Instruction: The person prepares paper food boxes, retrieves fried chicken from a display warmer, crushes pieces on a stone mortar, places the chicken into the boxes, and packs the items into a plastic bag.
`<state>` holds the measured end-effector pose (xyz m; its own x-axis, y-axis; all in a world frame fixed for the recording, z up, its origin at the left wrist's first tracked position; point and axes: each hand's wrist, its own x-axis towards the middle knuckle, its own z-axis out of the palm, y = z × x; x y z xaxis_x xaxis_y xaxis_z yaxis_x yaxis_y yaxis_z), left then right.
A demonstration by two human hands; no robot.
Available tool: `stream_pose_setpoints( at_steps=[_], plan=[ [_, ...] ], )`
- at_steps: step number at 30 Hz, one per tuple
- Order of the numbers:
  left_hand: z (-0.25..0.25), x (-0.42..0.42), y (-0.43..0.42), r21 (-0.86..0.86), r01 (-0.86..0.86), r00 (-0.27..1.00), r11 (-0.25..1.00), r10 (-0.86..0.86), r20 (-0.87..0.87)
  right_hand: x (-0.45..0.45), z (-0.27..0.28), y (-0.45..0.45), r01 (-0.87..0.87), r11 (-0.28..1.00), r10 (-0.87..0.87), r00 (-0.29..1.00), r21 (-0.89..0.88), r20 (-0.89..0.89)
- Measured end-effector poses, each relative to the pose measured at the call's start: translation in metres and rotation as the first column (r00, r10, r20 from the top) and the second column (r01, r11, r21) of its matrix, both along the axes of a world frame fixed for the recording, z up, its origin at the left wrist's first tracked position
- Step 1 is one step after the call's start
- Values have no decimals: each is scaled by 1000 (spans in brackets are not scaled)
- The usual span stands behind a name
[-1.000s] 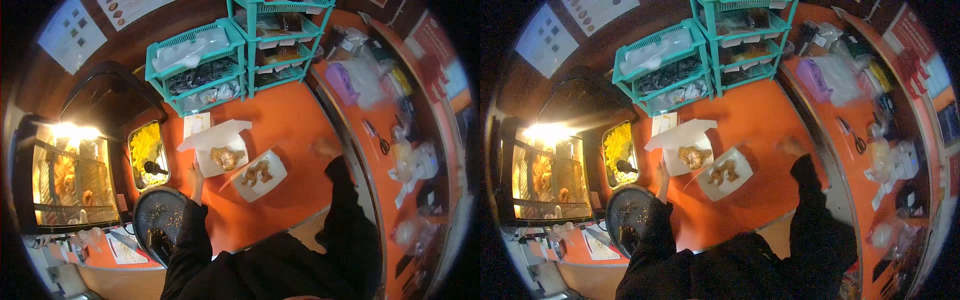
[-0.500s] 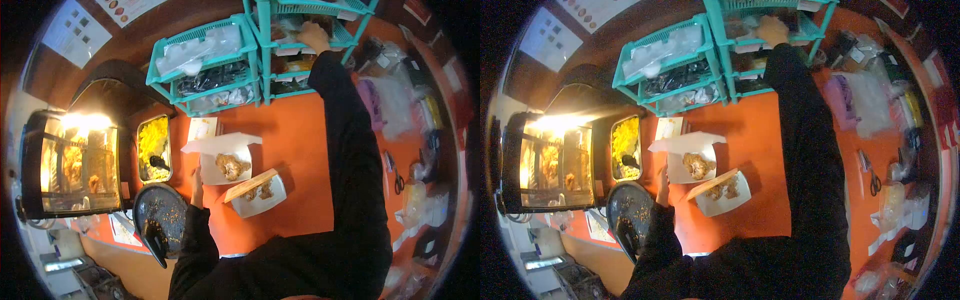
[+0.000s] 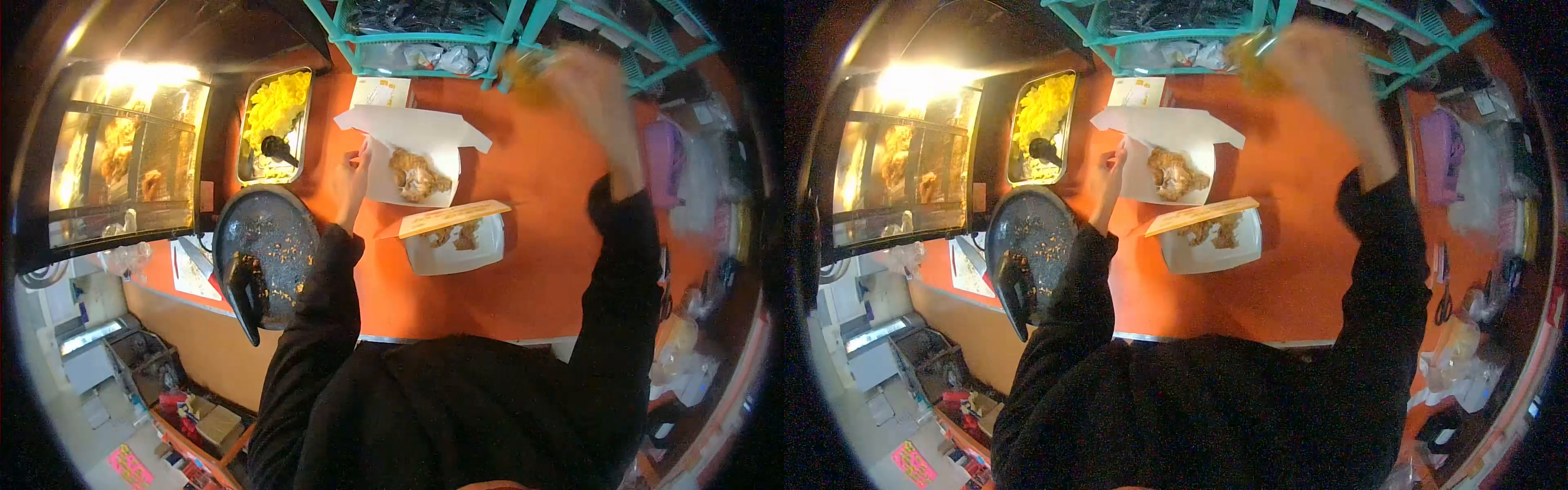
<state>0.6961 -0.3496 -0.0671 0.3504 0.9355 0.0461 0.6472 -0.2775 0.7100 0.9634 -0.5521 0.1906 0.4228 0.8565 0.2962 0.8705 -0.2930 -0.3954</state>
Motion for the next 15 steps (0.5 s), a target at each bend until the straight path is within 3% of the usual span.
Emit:
stream_pose_setpoints(
  at_steps=[1, 2, 3, 5, 7, 9, 12, 15],
  plan=[
    [-15, 1, 8, -71, 11, 1000, 997, -11, -9, -26, -27, 12, -106, 994, 111, 975, 36, -193],
    [-24, 1, 14, -140, 22, 1000, 990, -25, -16, -52, -42, 28, -202, 972, 144, 912, -116, -384],
    [-22, 2, 17, -141, 30, 999, 990, -33, -13, -68, -54, 45, -305, 863, 184, 932, -403, -312],
    [-16, 5, 23, -116, 26, 994, 993, -38, -104, -86, -110, 72, -334, 851, 309, 942, -406, -129],
    [-5, 8, 26, -99, 58, 993, 993, -68, -98, -98, -120, 92, -276, 823, 264, 960, -496, -97],
    [6, 9, 27, -87, 96, 990, 992, -104, -99, -81, -174, 109, -291, 797, 288, 953, -530, -90],
    [-1, 13, 33, -131, 117, 982, 984, -135, -135, -73, -172, 115, -295, 725, 306, 947, -623, -93],
    [-45, 12, 51, -230, 165, 984, 959, -175, -27, -67, -153, 102, -274, 820, 297, 954, -503, -35]
  ],
)
